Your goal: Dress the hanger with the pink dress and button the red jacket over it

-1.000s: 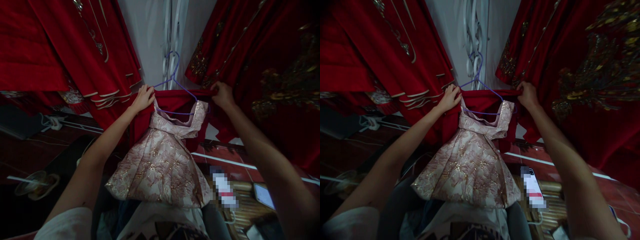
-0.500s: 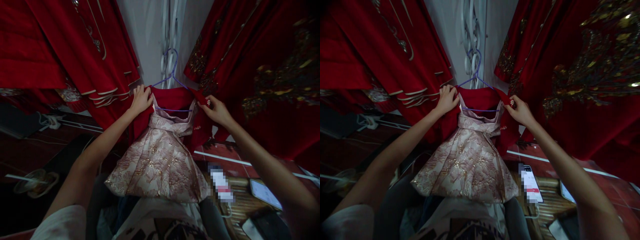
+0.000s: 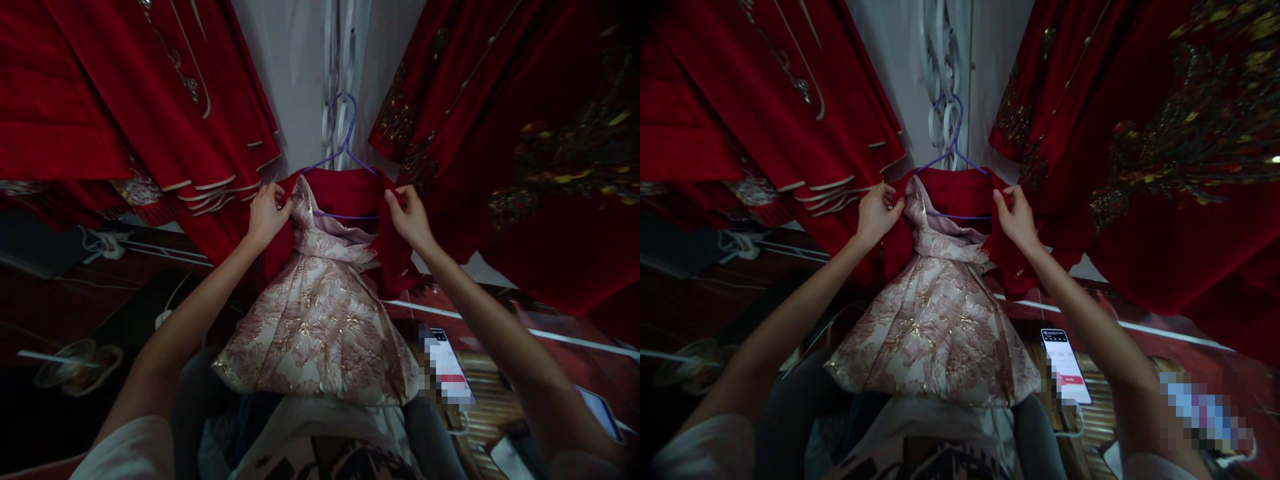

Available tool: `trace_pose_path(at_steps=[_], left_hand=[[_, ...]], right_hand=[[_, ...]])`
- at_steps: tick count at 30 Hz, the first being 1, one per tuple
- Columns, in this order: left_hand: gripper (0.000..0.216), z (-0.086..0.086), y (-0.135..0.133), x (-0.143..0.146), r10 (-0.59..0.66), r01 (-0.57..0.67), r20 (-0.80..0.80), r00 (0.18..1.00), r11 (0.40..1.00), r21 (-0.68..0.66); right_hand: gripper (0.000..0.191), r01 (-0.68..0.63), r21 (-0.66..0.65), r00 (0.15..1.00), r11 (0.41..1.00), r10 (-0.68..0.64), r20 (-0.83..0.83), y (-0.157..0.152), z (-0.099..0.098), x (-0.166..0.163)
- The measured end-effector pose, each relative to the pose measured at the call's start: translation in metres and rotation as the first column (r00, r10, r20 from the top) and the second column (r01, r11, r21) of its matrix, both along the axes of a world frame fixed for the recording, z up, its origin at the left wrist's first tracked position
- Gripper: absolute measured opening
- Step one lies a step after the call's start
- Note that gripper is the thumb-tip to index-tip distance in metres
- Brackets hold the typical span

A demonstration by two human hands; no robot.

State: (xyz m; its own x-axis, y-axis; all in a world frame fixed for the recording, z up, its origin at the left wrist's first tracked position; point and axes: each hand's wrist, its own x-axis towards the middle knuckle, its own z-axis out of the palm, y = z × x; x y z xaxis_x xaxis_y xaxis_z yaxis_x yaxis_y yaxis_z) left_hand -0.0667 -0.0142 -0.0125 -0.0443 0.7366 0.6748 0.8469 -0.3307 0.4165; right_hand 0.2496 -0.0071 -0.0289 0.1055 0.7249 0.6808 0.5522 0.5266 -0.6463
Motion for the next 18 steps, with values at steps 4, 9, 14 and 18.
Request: trace_pose_path(at_steps=[4,9,14,18], left_hand=[[0.018,0.002,-0.009,0.030,-0.080,0.086,0.100,0.992,0.995,-0.060],[0.021,-0.014,-0.023,0.076,-0.370,0.379,0.090,0.925,0.915,-0.136],[0.031,-0.039,-0.029,0.081,-0.447,0.493,0.311,0.839,0.866,-0.088],[0.034,-0.054,-0.029,0.076,-0.471,0.573,0.561,0.680,0.820,-0.006]], right_hand=[[0.034,-0.184,0.023,0.982,0.983,0.185,-0.049,0.000,0.002,-0.046],[0.035,-0.430,-0.042,0.902,0.902,0.426,-0.066,-0.010,0.002,-0.096],[0.040,-0.547,-0.087,0.822,0.833,0.515,-0.242,-0.018,-0.006,-0.097],[0.038,-0.672,-0.152,0.700,0.725,0.555,-0.450,-0.028,-0.013,-0.087]])
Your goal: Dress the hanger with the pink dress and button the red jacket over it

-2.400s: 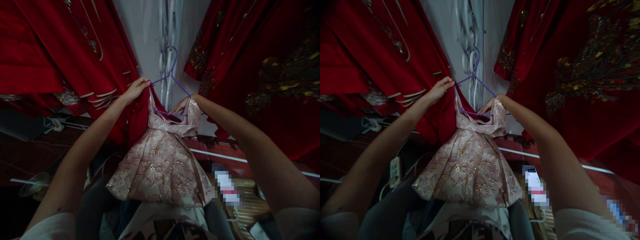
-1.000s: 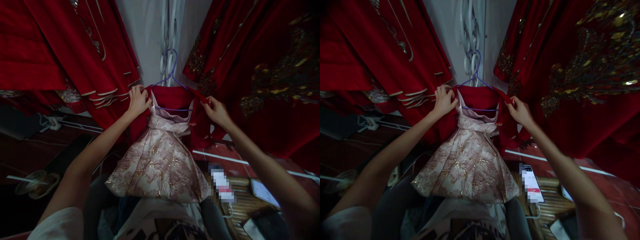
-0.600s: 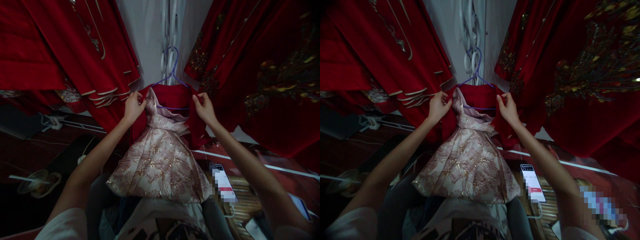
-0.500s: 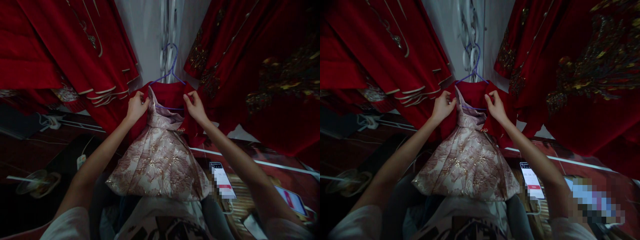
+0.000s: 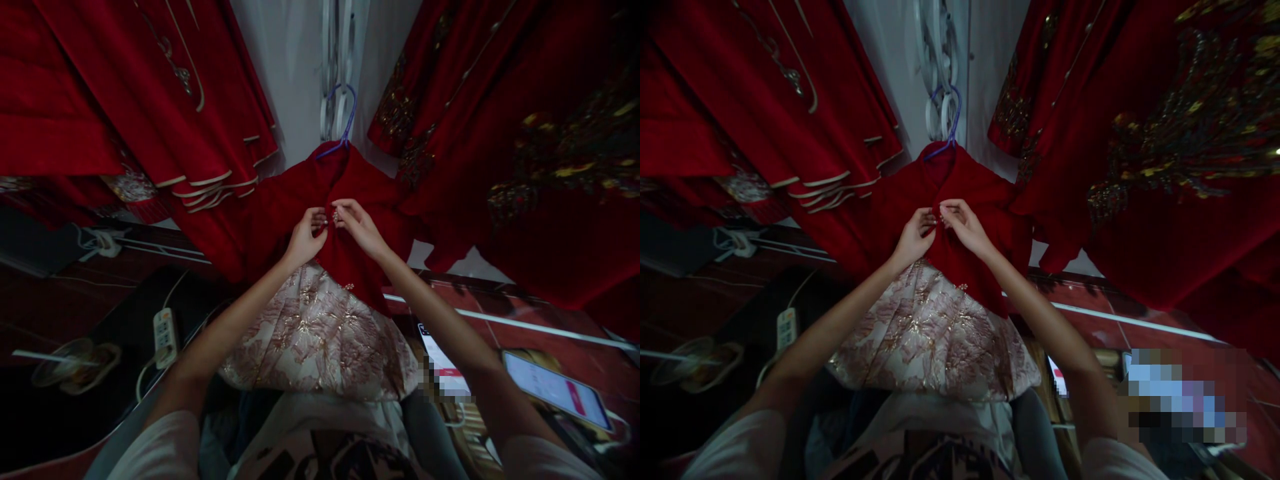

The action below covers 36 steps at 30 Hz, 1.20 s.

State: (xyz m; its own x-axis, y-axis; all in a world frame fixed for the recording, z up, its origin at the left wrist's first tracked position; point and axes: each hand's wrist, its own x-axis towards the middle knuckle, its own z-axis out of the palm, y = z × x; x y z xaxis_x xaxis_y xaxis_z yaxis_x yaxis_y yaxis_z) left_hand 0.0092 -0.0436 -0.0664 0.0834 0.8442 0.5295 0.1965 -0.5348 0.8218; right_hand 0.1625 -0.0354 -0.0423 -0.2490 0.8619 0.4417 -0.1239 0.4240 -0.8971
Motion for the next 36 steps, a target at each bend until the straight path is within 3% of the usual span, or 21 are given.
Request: trace_pose_path(at_steps=[4,7,18,26,36], left_hand=[[0.029,-0.005,-0.003,-0.005,0.036,-0.021,0.211,0.977,0.997,-0.074],[0.023,-0.004,-0.004,-0.008,0.058,-0.030,0.250,0.967,0.993,-0.116],[0.013,0.005,-0.002,-0.010,0.011,0.006,0.133,0.991,0.993,-0.122],[0.014,0.014,-0.009,-0.009,0.060,-0.061,-0.036,0.998,0.998,-0.025],[0.012,0.013,-0.003,-0.006,0.052,-0.053,-0.036,0.998,0.998,-0.018]], right_hand=[[0.040,-0.013,-0.017,0.999,1.000,0.012,-0.043,-0.004,-0.010,0.003],[0.038,0.030,0.011,1.000,0.999,-0.030,-0.005,-0.002,-0.015,0.003],[0.029,0.183,0.082,0.982,0.980,-0.185,0.021,0.001,-0.015,-0.003],[0.021,0.362,0.277,0.911,0.890,-0.401,0.099,-0.019,-0.008,-0.008],[0.025,0.307,0.253,0.937,0.918,-0.338,0.089,-0.012,-0.008,-0.001]])
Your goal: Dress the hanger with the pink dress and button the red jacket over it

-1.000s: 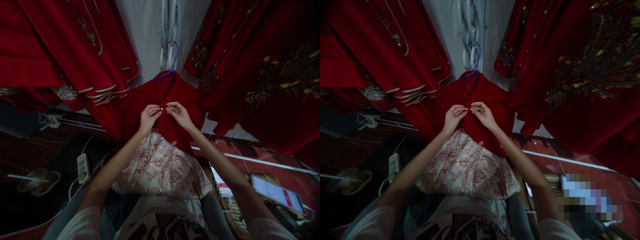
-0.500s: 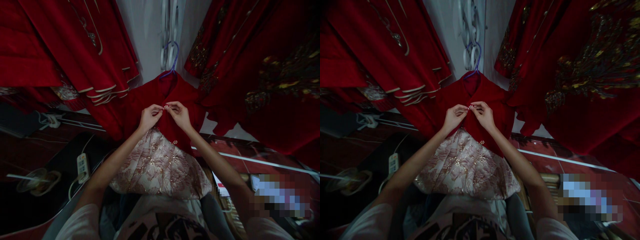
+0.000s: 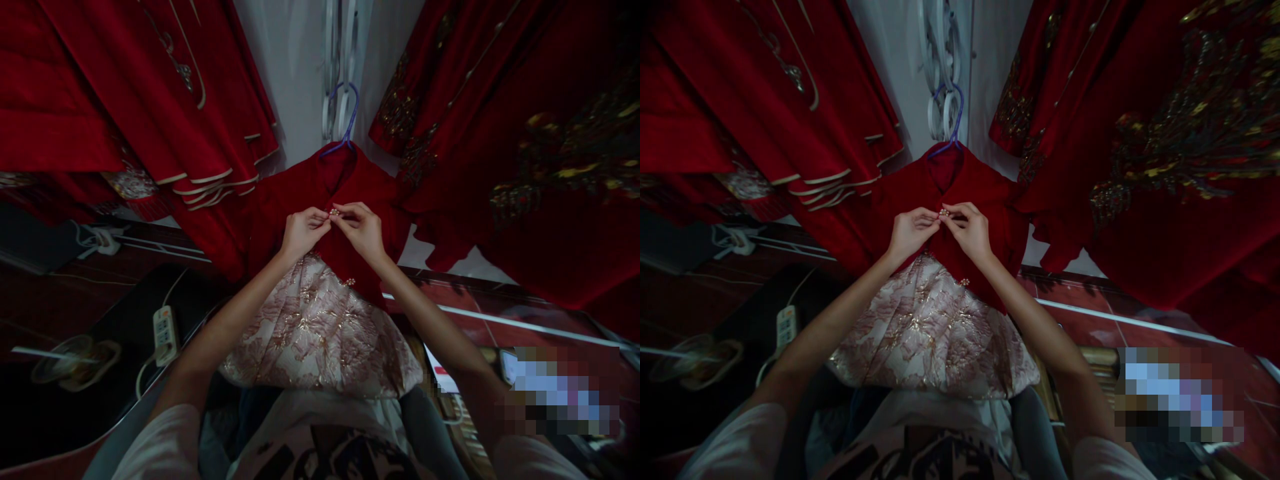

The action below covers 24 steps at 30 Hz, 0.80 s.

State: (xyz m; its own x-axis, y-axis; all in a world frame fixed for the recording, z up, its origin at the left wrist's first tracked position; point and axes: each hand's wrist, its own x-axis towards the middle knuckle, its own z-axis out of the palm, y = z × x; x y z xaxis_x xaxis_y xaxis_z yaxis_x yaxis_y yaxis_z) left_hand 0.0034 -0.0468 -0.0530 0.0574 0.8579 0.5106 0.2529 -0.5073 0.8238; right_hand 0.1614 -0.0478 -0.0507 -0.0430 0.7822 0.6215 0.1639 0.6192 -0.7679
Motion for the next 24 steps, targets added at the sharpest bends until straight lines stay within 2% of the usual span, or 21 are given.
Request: trace_pose_path(at_steps=[6,9,13,17,20,22,24], left_hand=[[0.009,0.012,-0.001,-0.002,-0.024,0.040,-0.207,0.978,0.997,0.073],[0.009,0.014,0.000,0.001,-0.022,0.054,-0.289,0.957,0.993,0.105],[0.017,0.001,0.005,0.006,-0.063,0.069,-0.175,0.983,0.997,0.029],[0.027,-0.018,0.007,0.007,-0.096,0.096,0.009,0.995,0.994,-0.052],[0.032,-0.027,0.005,0.010,-0.096,0.105,0.086,0.992,0.989,-0.104],[0.032,-0.028,0.002,0.013,-0.083,0.094,0.099,0.992,0.990,-0.107],[0.032,-0.029,-0.004,0.016,-0.073,0.080,0.083,0.994,0.993,-0.090]], right_hand=[[0.029,-0.075,-0.027,0.997,0.997,0.074,-0.011,0.007,-0.002,0.003],[0.029,-0.041,0.007,0.997,0.999,0.041,0.061,0.011,-0.003,0.001],[0.041,0.042,0.040,0.989,0.998,-0.047,0.137,0.014,-0.012,-0.002],[0.078,0.025,0.074,0.977,0.997,-0.040,0.209,0.002,-0.031,-0.005],[0.103,0.027,0.133,0.958,0.991,-0.063,0.281,-0.017,-0.045,-0.013],[0.110,0.049,0.145,0.943,0.988,-0.094,0.319,-0.030,-0.053,-0.021],[0.105,0.112,0.133,0.931,0.985,-0.151,0.334,-0.039,-0.061,-0.029]])
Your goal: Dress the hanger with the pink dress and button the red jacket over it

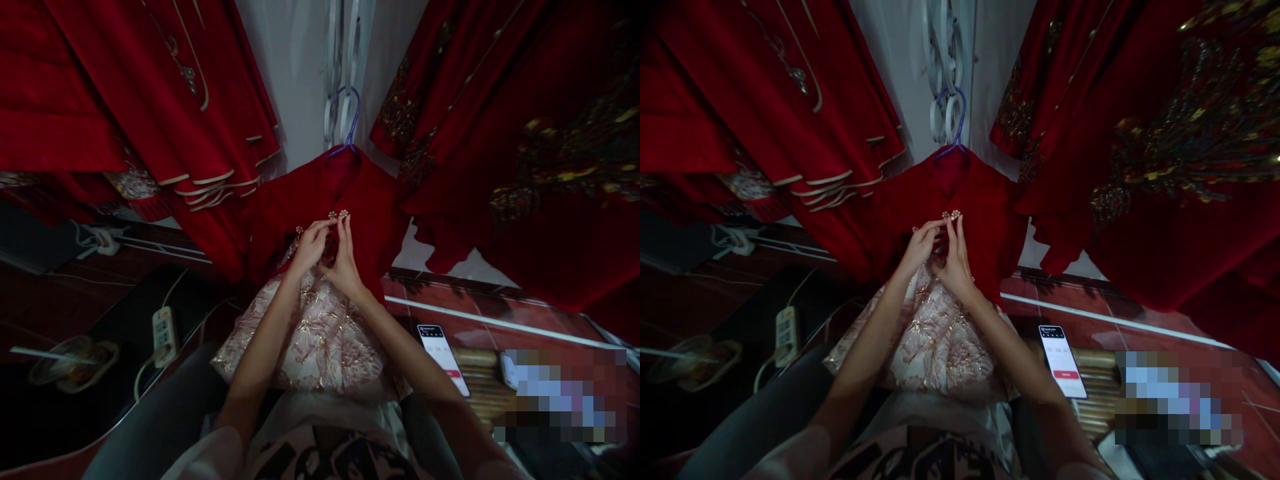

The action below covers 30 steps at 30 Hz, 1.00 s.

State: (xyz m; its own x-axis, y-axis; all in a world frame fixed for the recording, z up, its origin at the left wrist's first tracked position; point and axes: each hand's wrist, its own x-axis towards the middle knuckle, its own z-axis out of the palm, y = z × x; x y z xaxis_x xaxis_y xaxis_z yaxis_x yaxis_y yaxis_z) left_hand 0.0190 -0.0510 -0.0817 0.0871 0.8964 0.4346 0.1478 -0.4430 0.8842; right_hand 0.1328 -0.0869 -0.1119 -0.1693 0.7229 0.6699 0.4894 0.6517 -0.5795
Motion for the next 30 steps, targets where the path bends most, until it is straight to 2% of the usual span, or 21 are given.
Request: trace_pose_path(at_steps=[5,7,9,11,14,18,21,23,24,25,27,29,30], left_hand=[[0.032,-0.012,-0.023,-0.008,0.099,-0.092,-0.161,0.982,0.995,0.047],[0.034,-0.021,-0.031,-0.017,0.156,-0.150,-0.250,0.956,0.988,0.044],[0.038,-0.029,-0.037,-0.027,0.125,-0.129,-0.332,0.935,0.992,0.010],[0.044,-0.034,-0.040,-0.032,0.013,-0.033,-0.379,0.925,0.998,-0.046],[0.055,-0.038,-0.041,-0.029,-0.078,0.044,-0.423,0.903,0.995,-0.091],[0.058,-0.051,-0.040,-0.011,-0.028,0.027,-0.441,0.897,1.000,-0.009],[0.045,-0.060,-0.037,-0.007,-0.117,0.122,-0.358,0.926,0.992,-0.009],[0.033,-0.058,-0.034,-0.015,-0.180,0.171,-0.306,0.935,0.984,-0.057],[0.028,-0.056,-0.033,-0.021,-0.173,0.159,-0.282,0.944,0.985,-0.074],[0.024,-0.052,-0.032,-0.027,-0.128,0.111,-0.254,0.959,0.991,-0.080],[0.021,-0.046,-0.031,-0.041,0.070,-0.081,-0.183,0.981,0.995,-0.054],[0.022,-0.043,-0.029,-0.051,0.304,-0.305,-0.108,0.946,0.952,0.009],[0.025,-0.044,-0.027,-0.054,0.380,-0.378,-0.078,0.922,0.925,0.044]], right_hand=[[0.067,0.230,0.051,0.971,0.972,-0.225,-0.080,-0.004,-0.016,0.003],[0.048,0.272,0.002,0.954,0.962,-0.269,-0.135,-0.002,-0.021,0.013],[0.033,0.223,-0.128,0.953,0.966,-0.243,-0.182,-0.001,-0.023,0.025],[0.023,0.101,-0.260,0.956,0.960,-0.166,-0.241,-0.002,-0.021,0.034],[0.019,-0.082,-0.324,0.934,0.942,-0.041,-0.356,-0.011,-0.007,0.034],[0.024,-0.218,-0.255,0.905,0.942,0.097,-0.415,-0.021,0.016,0.011],[0.027,-0.187,-0.222,0.940,0.957,0.108,-0.324,-0.010,0.019,-0.008],[0.025,-0.116,-0.194,0.968,0.974,0.067,-0.242,0.007,0.013,-0.015],[0.023,-0.086,-0.176,0.977,0.981,0.048,-0.210,0.016,0.008,-0.017],[0.022,-0.066,-0.161,0.983,0.985,0.036,-0.182,0.025,0.003,-0.017],[0.021,-0.046,-0.146,0.990,0.988,0.026,-0.136,0.040,-0.006,-0.017],[0.023,-0.039,-0.159,0.993,0.987,0.021,-0.114,0.047,-0.013,-0.016],[0.025,-0.042,-0.176,0.993,0.983,0.022,-0.117,0.047,-0.015,-0.016]])
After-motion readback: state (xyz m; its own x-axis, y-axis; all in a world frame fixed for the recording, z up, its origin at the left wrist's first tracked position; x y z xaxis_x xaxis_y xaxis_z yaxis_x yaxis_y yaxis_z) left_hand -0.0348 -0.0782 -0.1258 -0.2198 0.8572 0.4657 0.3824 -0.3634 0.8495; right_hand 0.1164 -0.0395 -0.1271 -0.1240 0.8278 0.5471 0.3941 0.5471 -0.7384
